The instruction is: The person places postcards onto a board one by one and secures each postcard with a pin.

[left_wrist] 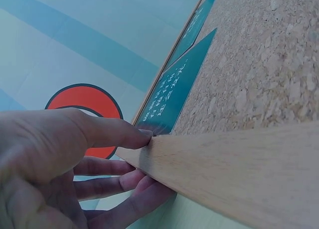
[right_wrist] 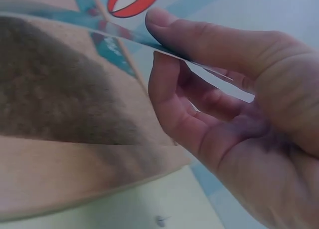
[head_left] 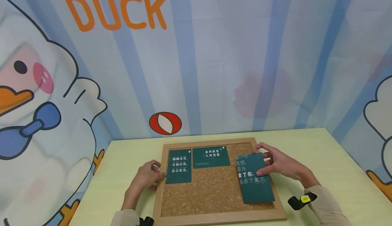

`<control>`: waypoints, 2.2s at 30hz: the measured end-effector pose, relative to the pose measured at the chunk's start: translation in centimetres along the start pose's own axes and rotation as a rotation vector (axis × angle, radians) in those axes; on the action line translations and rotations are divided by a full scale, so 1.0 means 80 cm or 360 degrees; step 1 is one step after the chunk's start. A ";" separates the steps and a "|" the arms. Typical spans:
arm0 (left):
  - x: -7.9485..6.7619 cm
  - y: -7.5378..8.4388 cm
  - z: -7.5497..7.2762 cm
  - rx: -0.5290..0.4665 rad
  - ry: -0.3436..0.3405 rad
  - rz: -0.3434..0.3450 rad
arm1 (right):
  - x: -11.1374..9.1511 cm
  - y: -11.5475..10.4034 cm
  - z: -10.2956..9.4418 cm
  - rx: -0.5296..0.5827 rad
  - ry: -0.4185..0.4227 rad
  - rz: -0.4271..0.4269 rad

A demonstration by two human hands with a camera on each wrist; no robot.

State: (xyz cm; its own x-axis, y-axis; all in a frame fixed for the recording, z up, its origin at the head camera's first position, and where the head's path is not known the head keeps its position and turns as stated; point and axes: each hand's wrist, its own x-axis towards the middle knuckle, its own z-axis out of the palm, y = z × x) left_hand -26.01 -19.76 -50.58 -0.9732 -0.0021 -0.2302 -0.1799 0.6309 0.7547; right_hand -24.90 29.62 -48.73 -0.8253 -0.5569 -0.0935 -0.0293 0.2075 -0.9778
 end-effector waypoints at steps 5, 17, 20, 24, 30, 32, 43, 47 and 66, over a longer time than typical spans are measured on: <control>0.001 -0.001 0.001 0.0015 -0.0001 0.0006 | 0.004 0.009 0.011 -0.0095 0.0057 0.0033; 0.001 -0.001 0.000 0.0017 -0.0012 -0.0010 | 0.014 0.008 0.025 -0.0795 0.0127 -0.0109; 0.000 0.000 0.000 0.0011 -0.0011 -0.0017 | 0.015 0.007 0.027 -0.0910 0.0133 -0.0153; 0.000 0.001 0.000 0.0006 -0.0015 -0.0012 | 0.018 0.004 0.032 -0.1040 0.0149 -0.0163; -0.001 -0.001 0.000 0.0003 -0.0015 -0.0001 | 0.019 0.000 0.040 -0.1195 0.0139 -0.0120; -0.001 -0.002 0.001 -0.0001 -0.0012 0.0003 | 0.019 0.000 0.043 -0.1206 0.0139 -0.0095; 0.000 -0.005 0.003 -0.0004 -0.0014 -0.0001 | 0.017 -0.003 0.057 -0.1374 0.0171 -0.0013; 0.000 -0.006 0.003 0.0009 -0.0018 0.0004 | 0.015 -0.003 0.058 -0.1377 0.0165 -0.0003; 0.000 0.000 -0.001 0.0005 -0.0042 -0.0004 | 0.015 -0.009 0.056 -0.1390 0.0170 -0.0005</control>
State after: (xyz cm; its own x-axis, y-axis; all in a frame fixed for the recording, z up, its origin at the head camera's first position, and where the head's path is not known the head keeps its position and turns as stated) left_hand -26.06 -19.80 -50.52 -0.9686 0.0170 -0.2482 -0.1816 0.6335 0.7521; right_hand -23.34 25.24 -48.94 -0.8715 -0.4894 -0.0306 -0.4163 0.7714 -0.4812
